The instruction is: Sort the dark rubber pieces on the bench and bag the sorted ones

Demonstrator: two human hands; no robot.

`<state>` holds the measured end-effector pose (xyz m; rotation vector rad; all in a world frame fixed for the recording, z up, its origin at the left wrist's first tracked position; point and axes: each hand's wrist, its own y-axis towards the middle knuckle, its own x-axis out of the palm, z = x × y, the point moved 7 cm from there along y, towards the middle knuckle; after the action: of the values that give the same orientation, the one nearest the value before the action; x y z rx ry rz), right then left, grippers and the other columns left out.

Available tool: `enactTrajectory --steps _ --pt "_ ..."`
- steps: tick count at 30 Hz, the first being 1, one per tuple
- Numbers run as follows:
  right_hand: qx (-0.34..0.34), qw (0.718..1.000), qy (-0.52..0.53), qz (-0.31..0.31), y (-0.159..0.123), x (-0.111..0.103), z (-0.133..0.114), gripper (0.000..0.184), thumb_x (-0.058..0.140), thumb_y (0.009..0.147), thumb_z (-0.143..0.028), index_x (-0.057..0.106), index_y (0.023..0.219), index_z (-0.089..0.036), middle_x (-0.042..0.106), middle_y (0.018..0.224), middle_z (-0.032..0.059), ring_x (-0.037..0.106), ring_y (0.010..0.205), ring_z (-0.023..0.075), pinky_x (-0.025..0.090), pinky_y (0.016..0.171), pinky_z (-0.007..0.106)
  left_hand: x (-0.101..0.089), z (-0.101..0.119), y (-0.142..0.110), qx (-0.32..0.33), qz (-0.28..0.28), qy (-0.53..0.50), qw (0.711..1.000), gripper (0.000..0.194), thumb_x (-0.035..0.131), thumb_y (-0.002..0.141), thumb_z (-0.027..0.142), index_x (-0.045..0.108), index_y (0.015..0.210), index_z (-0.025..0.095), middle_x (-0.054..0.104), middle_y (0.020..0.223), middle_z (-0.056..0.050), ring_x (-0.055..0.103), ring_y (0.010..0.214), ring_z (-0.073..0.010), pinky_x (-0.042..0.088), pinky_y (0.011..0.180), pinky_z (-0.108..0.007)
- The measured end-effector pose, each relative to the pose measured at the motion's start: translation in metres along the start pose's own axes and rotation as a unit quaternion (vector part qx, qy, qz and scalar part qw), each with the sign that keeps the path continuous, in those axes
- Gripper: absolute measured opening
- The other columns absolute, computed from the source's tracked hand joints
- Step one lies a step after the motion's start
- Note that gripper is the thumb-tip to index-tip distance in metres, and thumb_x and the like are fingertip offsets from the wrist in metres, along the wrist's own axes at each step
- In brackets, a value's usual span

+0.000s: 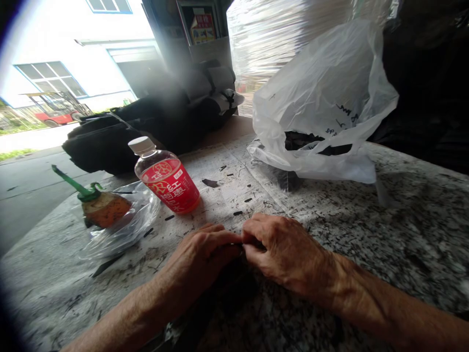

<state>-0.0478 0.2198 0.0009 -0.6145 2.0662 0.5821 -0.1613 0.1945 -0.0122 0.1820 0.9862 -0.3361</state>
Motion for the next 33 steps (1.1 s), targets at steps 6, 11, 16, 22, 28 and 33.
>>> enactTrajectory --steps 6,11,16,22,28,33 --pt "-0.005 0.999 0.037 0.017 -0.002 -0.001 0.006 0.010 0.053 0.074 -0.014 0.057 0.068 -0.020 0.053 0.071 -0.0030 0.052 0.061 0.0112 0.040 0.059 0.024 -0.001 -0.009 -0.003 -0.031 0.021 -0.030 0.999 0.023 0.057 0.085 0.026 0.061 0.107 0.033 0.066 0.090 0.005 0.059 0.084 -0.0150 0.042 0.075 -0.026" --pt "-0.005 0.998 0.042 0.043 -0.003 -0.011 0.011 0.009 0.051 0.069 -0.013 0.052 0.063 -0.020 0.052 0.067 -0.0034 0.049 0.060 0.0109 0.037 0.057 0.023 -0.002 -0.008 -0.005 -0.027 0.025 -0.033 0.999 0.023 0.058 0.082 0.021 0.062 0.103 0.029 0.063 0.089 0.004 0.058 0.083 -0.0139 0.042 0.074 -0.025" --pt "0.076 0.996 0.044 -0.035 -0.002 -0.017 0.027 0.010 0.051 0.069 -0.015 0.049 0.061 -0.021 0.051 0.060 -0.0044 0.046 0.055 0.0110 0.035 0.050 0.022 -0.004 -0.003 -0.004 -0.026 0.026 -0.017 0.999 0.016 0.052 0.086 0.023 0.064 0.098 0.025 0.061 0.084 0.001 0.056 0.079 -0.0150 0.041 0.074 -0.028" --pt "0.124 0.982 0.074 -0.126 0.003 -0.014 0.041 0.010 0.051 0.069 -0.016 0.050 0.060 -0.020 0.049 0.055 -0.0052 0.043 0.053 0.0108 0.031 0.046 0.021 -0.003 0.000 -0.004 -0.018 0.013 -0.006 1.000 0.021 0.045 0.090 0.020 0.065 0.095 0.022 0.061 0.084 -0.001 0.056 0.078 -0.0152 0.041 0.074 -0.027" --pt "0.118 0.980 0.071 -0.144 0.006 -0.004 0.043 0.008 0.050 0.070 -0.017 0.052 0.062 -0.020 0.050 0.054 -0.0064 0.043 0.051 0.0095 0.029 0.045 0.020 -0.002 0.000 -0.005 -0.015 0.009 -0.002 1.000 0.022 0.044 0.091 0.021 0.065 0.092 0.023 0.059 0.081 0.000 0.055 0.079 -0.0151 0.041 0.073 -0.027" --pt "0.115 0.983 0.053 -0.129 0.010 -0.004 0.042 0.008 0.051 0.069 -0.018 0.052 0.061 -0.019 0.052 0.055 -0.0056 0.044 0.051 0.0097 0.029 0.046 0.021 -0.001 -0.001 -0.004 -0.014 0.011 -0.005 1.000 0.022 0.044 0.090 0.020 0.065 0.095 0.022 0.060 0.084 -0.001 0.055 0.081 -0.0155 0.041 0.074 -0.027"
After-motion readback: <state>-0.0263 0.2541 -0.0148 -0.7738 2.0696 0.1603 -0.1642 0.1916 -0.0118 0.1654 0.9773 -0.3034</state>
